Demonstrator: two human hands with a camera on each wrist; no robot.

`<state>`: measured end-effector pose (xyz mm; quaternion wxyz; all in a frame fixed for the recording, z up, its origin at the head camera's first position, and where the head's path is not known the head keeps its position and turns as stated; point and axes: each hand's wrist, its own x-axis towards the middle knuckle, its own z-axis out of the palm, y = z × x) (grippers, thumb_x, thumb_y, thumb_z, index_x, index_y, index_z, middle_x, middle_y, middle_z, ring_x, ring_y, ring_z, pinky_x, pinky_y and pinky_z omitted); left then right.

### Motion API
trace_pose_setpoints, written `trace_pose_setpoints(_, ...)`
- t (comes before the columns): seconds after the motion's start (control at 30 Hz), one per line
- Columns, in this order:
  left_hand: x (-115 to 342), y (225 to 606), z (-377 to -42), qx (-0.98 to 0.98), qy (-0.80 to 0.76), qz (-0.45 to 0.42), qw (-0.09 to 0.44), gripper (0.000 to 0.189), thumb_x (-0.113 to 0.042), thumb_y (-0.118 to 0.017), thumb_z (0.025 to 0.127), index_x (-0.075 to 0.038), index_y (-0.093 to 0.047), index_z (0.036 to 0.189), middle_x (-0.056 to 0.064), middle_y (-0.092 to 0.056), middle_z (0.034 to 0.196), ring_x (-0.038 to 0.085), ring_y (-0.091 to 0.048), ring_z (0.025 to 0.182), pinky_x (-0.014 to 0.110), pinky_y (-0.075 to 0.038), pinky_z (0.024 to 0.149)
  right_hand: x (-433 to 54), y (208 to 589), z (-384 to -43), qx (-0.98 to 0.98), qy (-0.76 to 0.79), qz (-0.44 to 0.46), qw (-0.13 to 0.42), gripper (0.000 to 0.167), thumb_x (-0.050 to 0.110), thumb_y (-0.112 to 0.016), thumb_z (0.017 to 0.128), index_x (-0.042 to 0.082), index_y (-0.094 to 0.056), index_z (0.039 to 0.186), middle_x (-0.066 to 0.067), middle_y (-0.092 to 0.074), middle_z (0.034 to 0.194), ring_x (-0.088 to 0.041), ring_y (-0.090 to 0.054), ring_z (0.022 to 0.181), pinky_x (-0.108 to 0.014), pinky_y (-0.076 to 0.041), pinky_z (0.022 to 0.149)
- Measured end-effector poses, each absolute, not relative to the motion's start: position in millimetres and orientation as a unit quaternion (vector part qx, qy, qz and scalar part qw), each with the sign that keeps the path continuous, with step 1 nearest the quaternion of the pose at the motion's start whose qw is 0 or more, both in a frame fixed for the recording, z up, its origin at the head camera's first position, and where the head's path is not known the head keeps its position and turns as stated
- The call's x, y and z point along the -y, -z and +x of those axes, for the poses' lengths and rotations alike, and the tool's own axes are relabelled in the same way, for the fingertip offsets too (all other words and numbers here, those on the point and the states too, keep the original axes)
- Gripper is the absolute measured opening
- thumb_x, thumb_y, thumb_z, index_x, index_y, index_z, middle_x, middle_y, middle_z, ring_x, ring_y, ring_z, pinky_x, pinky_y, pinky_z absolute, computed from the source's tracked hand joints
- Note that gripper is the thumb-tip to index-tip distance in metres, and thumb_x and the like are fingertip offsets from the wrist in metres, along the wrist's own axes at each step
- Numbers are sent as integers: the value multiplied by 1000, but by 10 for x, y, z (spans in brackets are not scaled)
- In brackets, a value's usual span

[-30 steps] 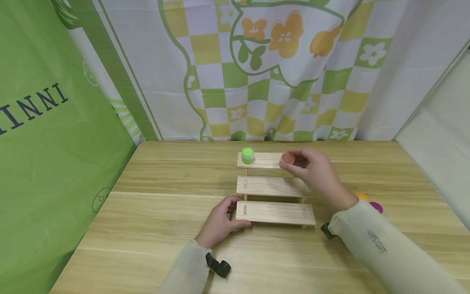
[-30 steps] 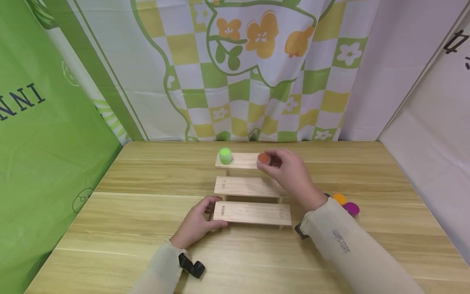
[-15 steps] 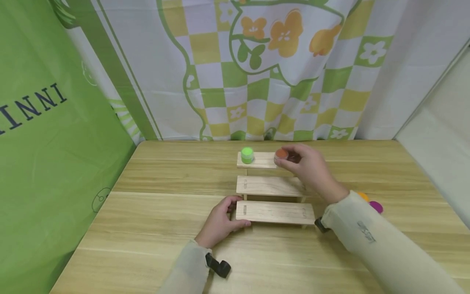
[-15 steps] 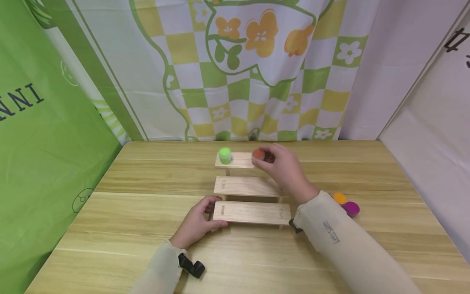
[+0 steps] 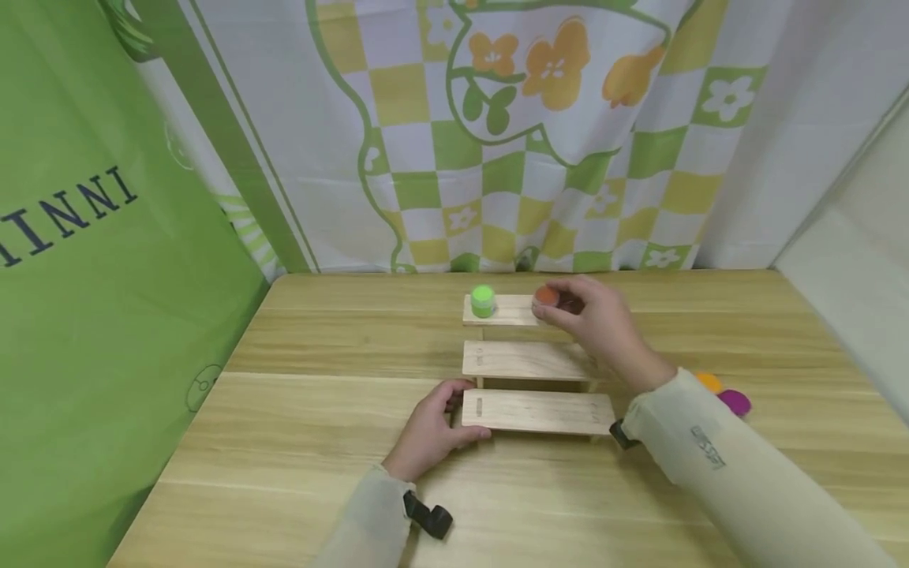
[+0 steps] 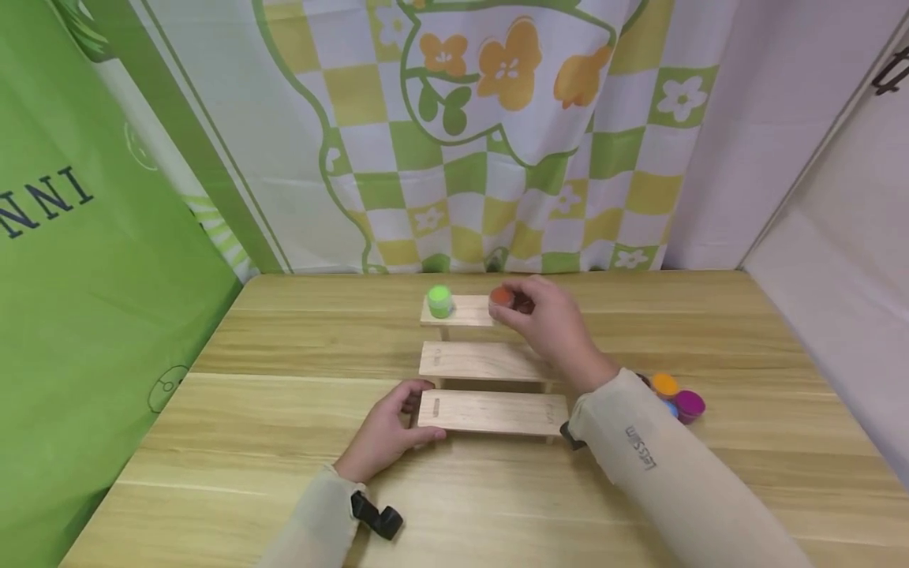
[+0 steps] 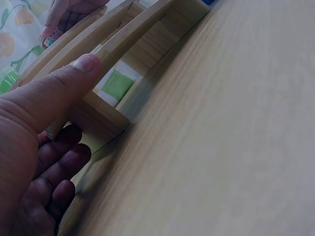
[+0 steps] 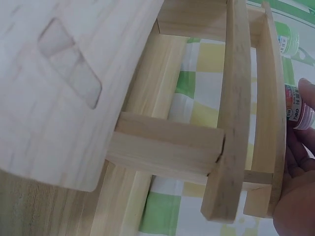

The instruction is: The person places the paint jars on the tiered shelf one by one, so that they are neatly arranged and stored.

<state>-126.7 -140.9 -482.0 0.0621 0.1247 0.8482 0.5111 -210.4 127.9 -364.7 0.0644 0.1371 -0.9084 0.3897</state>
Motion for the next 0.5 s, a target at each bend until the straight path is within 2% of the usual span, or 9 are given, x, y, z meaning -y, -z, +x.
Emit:
trace_pose_setpoints(0.27, 1390, 4820, -1270, -847, -514, 122, 61, 71, -37, -89, 74, -18, -57, 134, -6, -63, 117, 15, -58, 103, 38, -46, 91, -1280, 3664, -2111, 913, -380, 134, 67, 52, 33, -77, 90, 5, -64, 132, -10, -67, 113, -24, -61, 94, -39, -52, 79)
trace_pose_setpoints(0.5, 1413, 4831, -1271, -846, -515, 123, 62, 70, -37, -89, 74, -18, -57, 134, -5, -63, 118, 15, -58, 102, 37, -47, 91, -1251, 3661, -2123, 911, -387, 129, 55, 52, 35, -77, 90, 7, -65, 131, -7, -67, 110, -23, -61, 93, -39, -52, 79)
